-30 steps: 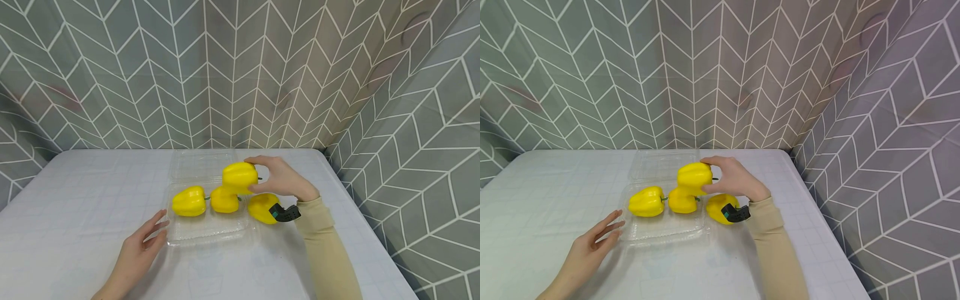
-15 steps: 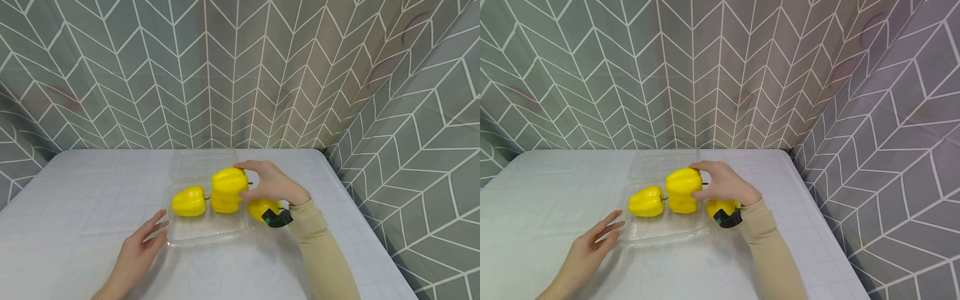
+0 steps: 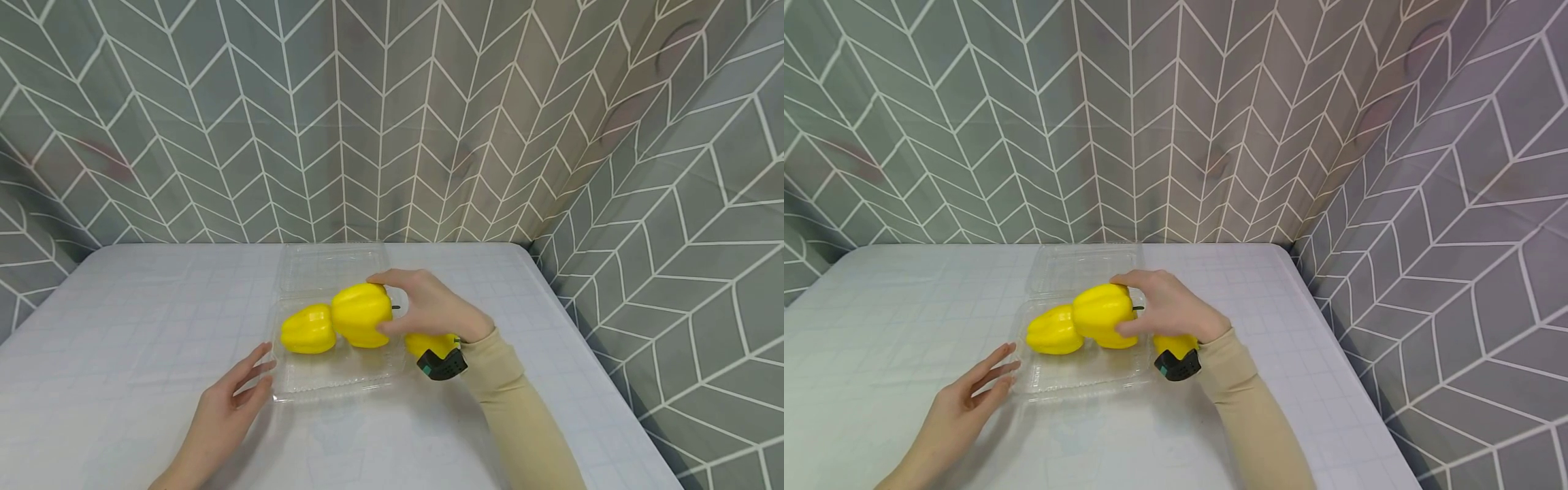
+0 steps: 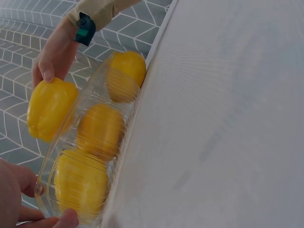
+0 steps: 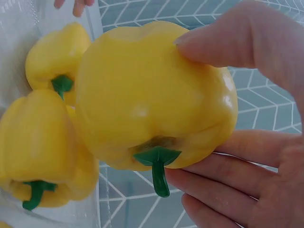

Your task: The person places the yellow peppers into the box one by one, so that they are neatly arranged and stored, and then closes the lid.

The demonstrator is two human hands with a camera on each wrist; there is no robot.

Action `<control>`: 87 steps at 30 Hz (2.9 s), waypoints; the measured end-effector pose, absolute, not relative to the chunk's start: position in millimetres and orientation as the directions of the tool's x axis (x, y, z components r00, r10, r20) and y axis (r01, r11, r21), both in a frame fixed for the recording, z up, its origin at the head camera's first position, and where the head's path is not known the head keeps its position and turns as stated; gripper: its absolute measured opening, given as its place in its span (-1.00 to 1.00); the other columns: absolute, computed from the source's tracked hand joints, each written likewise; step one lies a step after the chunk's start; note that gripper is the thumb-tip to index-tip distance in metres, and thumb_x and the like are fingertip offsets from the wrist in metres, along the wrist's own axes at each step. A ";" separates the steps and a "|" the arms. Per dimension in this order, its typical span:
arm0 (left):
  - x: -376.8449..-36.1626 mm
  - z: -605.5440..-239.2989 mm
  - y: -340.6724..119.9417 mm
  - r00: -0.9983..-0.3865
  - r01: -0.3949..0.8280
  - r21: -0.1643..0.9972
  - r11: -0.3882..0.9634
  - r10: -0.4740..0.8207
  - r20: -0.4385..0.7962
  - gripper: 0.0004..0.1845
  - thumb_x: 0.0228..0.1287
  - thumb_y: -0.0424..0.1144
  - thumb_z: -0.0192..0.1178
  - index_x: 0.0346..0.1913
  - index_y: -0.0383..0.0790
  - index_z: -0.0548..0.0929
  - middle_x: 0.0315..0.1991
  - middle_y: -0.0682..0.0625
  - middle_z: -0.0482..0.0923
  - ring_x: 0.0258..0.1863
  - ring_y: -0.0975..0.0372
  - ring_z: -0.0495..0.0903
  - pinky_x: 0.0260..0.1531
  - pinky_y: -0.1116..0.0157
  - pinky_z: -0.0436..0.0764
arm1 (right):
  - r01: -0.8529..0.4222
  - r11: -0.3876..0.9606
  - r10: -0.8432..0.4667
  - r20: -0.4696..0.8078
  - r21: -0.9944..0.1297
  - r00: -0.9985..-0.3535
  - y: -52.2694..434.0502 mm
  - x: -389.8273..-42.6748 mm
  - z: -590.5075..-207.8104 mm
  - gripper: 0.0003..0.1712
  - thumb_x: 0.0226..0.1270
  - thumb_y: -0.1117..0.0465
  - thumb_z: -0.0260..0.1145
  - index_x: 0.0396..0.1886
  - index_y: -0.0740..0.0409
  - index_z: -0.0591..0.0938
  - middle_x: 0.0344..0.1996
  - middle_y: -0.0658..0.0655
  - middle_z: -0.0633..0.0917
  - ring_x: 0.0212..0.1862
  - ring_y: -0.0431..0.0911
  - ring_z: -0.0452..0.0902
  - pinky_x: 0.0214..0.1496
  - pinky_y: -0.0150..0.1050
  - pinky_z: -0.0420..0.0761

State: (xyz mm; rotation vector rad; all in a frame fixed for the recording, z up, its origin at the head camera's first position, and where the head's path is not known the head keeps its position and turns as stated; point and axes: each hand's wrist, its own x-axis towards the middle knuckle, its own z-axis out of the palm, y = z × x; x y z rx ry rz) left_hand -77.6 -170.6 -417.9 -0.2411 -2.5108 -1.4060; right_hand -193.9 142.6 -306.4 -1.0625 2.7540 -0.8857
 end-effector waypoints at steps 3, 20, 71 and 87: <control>-77.4 -418.2 -171.1 -0.953 0.270 0.812 0.517 0.023 0.302 -0.45 0.44 -0.33 0.19 0.45 -0.10 0.40 0.36 0.01 0.47 0.07 0.66 0.51 -0.08 0.69 0.57 | -0.607 0.588 -0.646 0.141 -0.535 -0.750 137.6 -192.3 -308.4 -0.26 0.08 0.06 0.51 0.32 0.03 0.55 0.24 -0.04 0.62 0.30 -0.11 0.48 0.38 -0.10 0.50; -78.4 -415.8 -171.1 -0.966 0.229 0.814 0.534 0.025 0.255 -0.44 0.46 -0.28 0.18 0.47 -0.08 0.37 0.38 -0.02 0.45 0.08 0.66 0.50 -0.08 0.70 0.56 | -0.655 0.549 -0.701 0.141 -0.519 -0.699 115.4 -183.7 -317.1 -0.23 0.03 0.04 0.50 0.31 0.10 0.56 0.21 -0.03 0.64 0.27 -0.14 0.50 0.38 -0.25 0.50; -80.3 -412.3 -170.9 -0.978 0.185 0.805 0.564 0.022 0.209 -0.43 0.47 -0.25 0.17 0.48 -0.13 0.35 0.40 0.00 0.43 0.09 0.62 0.50 -0.06 0.67 0.57 | -0.726 0.570 -0.757 0.098 -0.384 -0.646 83.0 -169.1 -337.8 -0.21 0.05 -0.11 0.50 0.29 0.08 0.56 0.12 -0.05 0.68 0.10 -0.18 0.57 0.31 -0.25 0.49; -80.0 -411.8 -170.2 -0.976 0.189 0.797 0.574 0.018 0.219 -0.43 0.46 -0.25 0.19 0.48 -0.15 0.36 0.39 -0.03 0.45 0.09 0.60 0.51 -0.08 0.63 0.61 | -0.736 0.561 -0.771 0.085 -0.378 -0.631 77.9 -163.5 -333.9 -0.22 0.07 -0.12 0.54 0.26 0.09 0.56 0.07 -0.02 0.65 0.02 -0.17 0.54 0.14 -0.44 0.55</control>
